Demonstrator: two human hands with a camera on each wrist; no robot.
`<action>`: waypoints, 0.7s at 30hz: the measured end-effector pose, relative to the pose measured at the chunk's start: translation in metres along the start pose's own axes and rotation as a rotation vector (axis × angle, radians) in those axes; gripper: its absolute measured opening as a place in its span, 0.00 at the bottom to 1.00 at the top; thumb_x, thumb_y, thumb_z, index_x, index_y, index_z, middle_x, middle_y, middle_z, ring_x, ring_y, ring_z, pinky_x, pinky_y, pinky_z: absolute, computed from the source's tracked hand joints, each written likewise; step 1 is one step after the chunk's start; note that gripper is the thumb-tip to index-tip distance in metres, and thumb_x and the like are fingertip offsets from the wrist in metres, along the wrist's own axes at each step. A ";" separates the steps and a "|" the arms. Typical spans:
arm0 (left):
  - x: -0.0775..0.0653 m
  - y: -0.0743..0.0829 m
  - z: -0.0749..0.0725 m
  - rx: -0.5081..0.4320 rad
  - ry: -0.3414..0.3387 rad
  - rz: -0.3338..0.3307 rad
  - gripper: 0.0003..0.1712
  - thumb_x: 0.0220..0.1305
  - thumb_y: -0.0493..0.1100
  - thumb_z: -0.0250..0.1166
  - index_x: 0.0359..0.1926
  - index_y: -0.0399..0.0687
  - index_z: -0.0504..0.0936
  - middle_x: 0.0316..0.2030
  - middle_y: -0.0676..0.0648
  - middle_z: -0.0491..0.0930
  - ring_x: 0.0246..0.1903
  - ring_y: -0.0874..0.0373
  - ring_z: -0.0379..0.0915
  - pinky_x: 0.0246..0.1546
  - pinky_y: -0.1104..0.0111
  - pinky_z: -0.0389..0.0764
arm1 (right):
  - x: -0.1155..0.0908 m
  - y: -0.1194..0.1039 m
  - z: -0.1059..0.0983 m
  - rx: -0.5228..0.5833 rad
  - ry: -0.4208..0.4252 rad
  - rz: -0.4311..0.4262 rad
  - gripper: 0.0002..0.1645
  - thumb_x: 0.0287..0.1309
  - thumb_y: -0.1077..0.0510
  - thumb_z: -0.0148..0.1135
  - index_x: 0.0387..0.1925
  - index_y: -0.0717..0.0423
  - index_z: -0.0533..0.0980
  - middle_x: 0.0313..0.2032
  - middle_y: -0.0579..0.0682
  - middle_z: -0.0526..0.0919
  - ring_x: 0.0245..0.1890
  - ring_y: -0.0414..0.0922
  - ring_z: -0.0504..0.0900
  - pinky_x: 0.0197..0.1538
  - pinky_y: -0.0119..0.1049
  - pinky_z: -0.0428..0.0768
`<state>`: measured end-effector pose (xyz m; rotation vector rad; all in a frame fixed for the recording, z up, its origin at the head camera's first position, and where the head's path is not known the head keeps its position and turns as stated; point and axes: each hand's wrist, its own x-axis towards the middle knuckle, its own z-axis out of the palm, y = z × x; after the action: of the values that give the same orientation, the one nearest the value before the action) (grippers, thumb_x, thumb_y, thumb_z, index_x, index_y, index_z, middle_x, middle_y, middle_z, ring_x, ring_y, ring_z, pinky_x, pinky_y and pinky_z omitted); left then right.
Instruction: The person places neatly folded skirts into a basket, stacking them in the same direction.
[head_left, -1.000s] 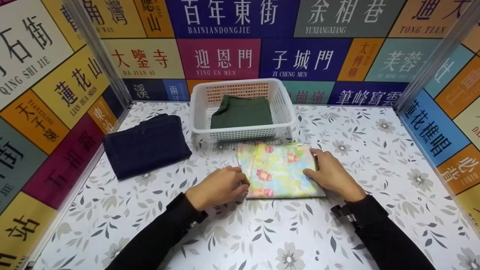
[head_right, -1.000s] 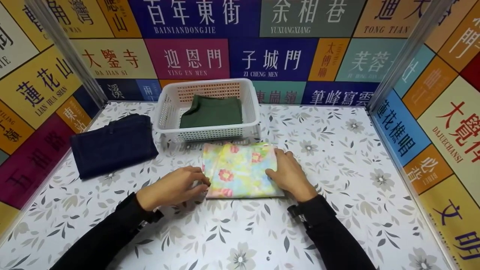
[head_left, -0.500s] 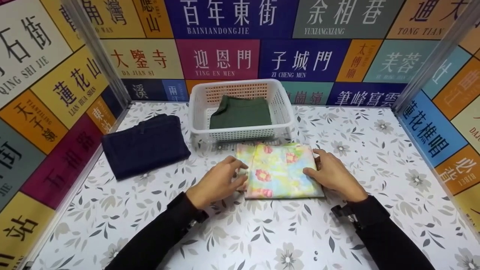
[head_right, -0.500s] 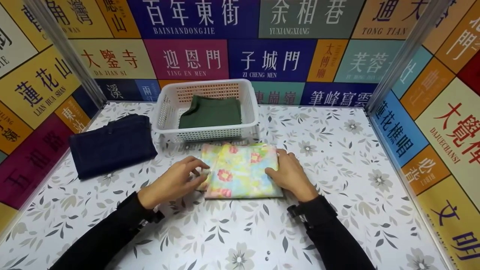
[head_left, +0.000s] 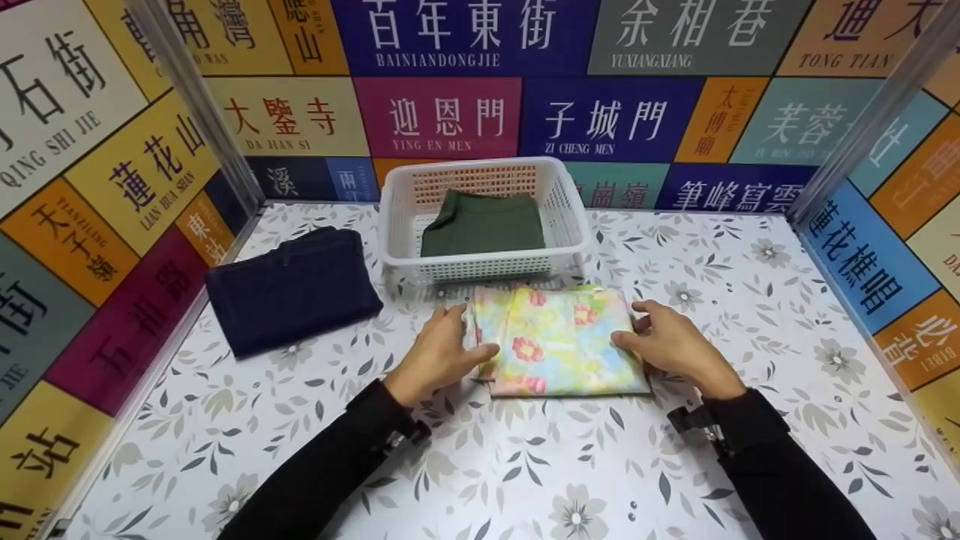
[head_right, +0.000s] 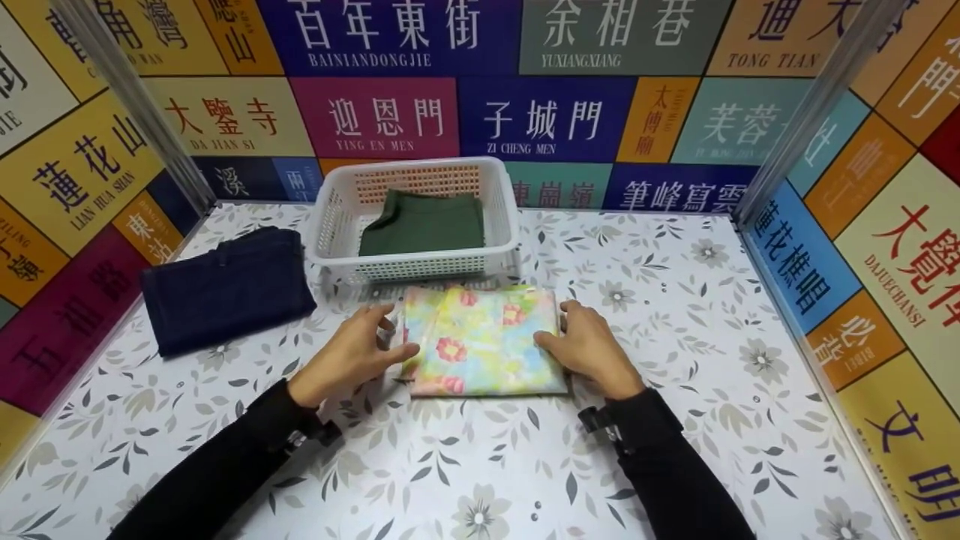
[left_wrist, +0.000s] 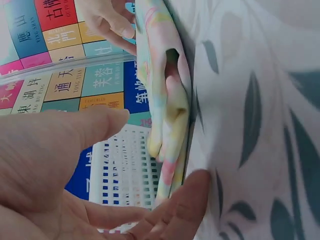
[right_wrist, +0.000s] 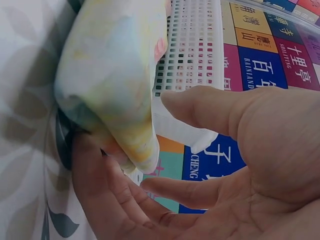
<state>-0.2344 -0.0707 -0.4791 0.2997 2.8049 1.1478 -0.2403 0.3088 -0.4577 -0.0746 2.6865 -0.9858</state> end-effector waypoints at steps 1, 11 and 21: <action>0.001 0.001 0.001 0.003 -0.003 -0.005 0.47 0.71 0.56 0.84 0.76 0.29 0.78 0.56 0.33 0.82 0.53 0.42 0.81 0.60 0.47 0.89 | 0.000 0.000 0.000 0.010 -0.003 0.008 0.57 0.84 0.40 0.69 0.91 0.71 0.56 0.75 0.76 0.80 0.73 0.71 0.83 0.69 0.59 0.88; 0.012 0.009 0.012 -0.023 0.001 -0.010 0.30 0.70 0.54 0.83 0.51 0.31 0.85 0.35 0.46 0.78 0.35 0.50 0.74 0.39 0.57 0.80 | 0.003 0.001 0.004 0.073 -0.027 0.032 0.55 0.83 0.42 0.70 0.90 0.72 0.58 0.75 0.76 0.80 0.72 0.69 0.83 0.71 0.59 0.86; 0.015 0.015 0.014 -0.064 -0.027 -0.068 0.50 0.69 0.53 0.85 0.77 0.24 0.75 0.54 0.30 0.90 0.56 0.36 0.89 0.64 0.45 0.91 | 0.003 0.005 0.005 0.092 -0.050 0.014 0.50 0.86 0.47 0.67 0.90 0.70 0.57 0.75 0.75 0.79 0.73 0.68 0.82 0.58 0.47 0.88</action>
<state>-0.2448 -0.0476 -0.4793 0.2115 2.7263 1.2065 -0.2417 0.3085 -0.4654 -0.0603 2.5890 -1.0876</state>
